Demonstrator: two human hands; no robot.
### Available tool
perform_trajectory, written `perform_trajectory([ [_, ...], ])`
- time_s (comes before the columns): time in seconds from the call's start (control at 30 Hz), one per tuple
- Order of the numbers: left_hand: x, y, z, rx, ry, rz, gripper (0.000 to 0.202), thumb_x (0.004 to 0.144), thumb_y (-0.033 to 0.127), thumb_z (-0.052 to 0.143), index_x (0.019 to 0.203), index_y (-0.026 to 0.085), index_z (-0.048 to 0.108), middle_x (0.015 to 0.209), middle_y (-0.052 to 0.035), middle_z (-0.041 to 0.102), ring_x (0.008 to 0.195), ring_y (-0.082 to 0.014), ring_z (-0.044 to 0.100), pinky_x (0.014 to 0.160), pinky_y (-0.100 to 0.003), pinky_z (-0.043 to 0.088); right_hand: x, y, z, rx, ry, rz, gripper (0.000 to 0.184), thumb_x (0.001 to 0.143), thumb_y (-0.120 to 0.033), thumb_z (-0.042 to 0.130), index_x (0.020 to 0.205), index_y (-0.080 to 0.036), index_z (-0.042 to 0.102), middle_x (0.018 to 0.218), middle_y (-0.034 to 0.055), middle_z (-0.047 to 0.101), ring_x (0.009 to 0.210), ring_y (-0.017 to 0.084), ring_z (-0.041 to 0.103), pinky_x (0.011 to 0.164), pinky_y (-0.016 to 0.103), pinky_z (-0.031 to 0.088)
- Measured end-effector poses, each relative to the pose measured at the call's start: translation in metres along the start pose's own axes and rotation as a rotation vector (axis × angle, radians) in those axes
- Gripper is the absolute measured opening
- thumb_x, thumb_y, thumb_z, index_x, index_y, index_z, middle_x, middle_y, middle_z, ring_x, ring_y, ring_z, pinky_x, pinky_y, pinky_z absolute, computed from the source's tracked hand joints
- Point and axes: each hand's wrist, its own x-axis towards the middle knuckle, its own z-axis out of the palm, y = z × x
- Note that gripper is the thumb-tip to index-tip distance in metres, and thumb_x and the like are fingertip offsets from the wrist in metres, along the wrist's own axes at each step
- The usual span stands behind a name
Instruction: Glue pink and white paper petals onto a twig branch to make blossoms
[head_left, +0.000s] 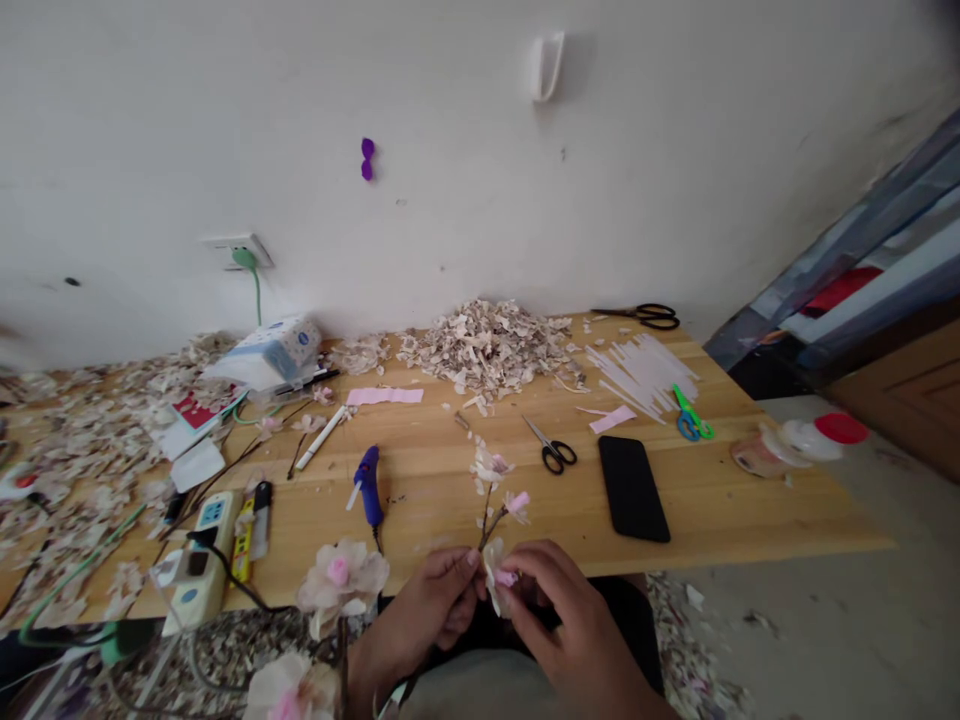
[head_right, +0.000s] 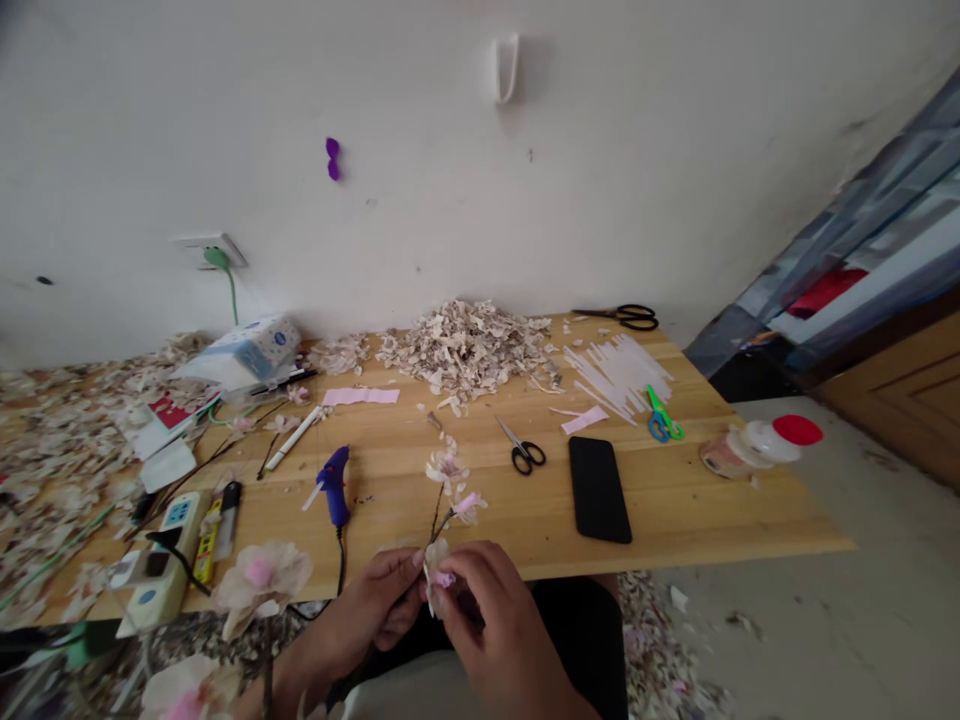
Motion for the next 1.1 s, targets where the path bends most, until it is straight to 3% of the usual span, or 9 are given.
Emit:
perform_trajectory([
  [0.33, -0.001, -0.003, 0.000, -0.118, -0.070, -0.038, 0.049, 0.078, 0.067, 0.066, 0.075, 0.021, 0.050, 0.048, 0.0118, 0.031, 0.043, -0.0052, 0.016, 0.039, -0.021, 0.008, 0.004, -0.007, -0.006, 0.010, -0.016, -0.010, 0.014, 0.093, -0.014, 0.057, 0.102, -0.024, 0.061, 0.095, 0.0020, 0.065, 0.084, 0.013, 0.065, 0.074, 0.022, 0.056],
  [0.57, -0.009, -0.002, -0.009, -0.273, -0.133, -0.086, 0.052, 0.071, 0.062, 0.076, 0.072, 0.023, 0.042, 0.044, 0.0139, 0.023, 0.042, -0.0040, 0.009, 0.038, -0.018, 0.003, -0.002, -0.017, -0.020, 0.071, 0.064, -0.025, 0.017, 0.096, -0.015, 0.051, 0.107, -0.025, 0.058, 0.092, 0.0010, 0.062, 0.079, 0.011, 0.060, 0.070, 0.019, 0.051],
  [0.73, -0.014, 0.000, -0.014, -0.349, -0.173, -0.106, 0.053, 0.069, 0.057, 0.079, 0.066, 0.022, 0.041, 0.042, 0.0133, 0.022, 0.041, -0.0038, 0.008, 0.035, -0.015, 0.002, -0.008, -0.008, -0.012, 0.130, 0.044, 0.078, 0.016, 0.100, -0.017, 0.047, 0.102, -0.026, 0.060, 0.092, -0.0003, 0.064, 0.084, 0.011, 0.063, 0.077, 0.018, 0.051],
  [1.1, -0.015, 0.003, -0.021, -0.438, -0.145, -0.152, 0.069, 0.060, 0.055, 0.086, 0.051, 0.019, 0.028, 0.044, 0.0122, 0.019, 0.040, -0.0011, 0.006, 0.032, -0.011, 0.005, -0.004, -0.011, 0.001, 0.103, -0.057, 0.020, 0.016, 0.099, -0.016, 0.047, 0.102, -0.025, 0.059, 0.090, 0.0000, 0.066, 0.082, 0.011, 0.064, 0.075, 0.021, 0.051],
])
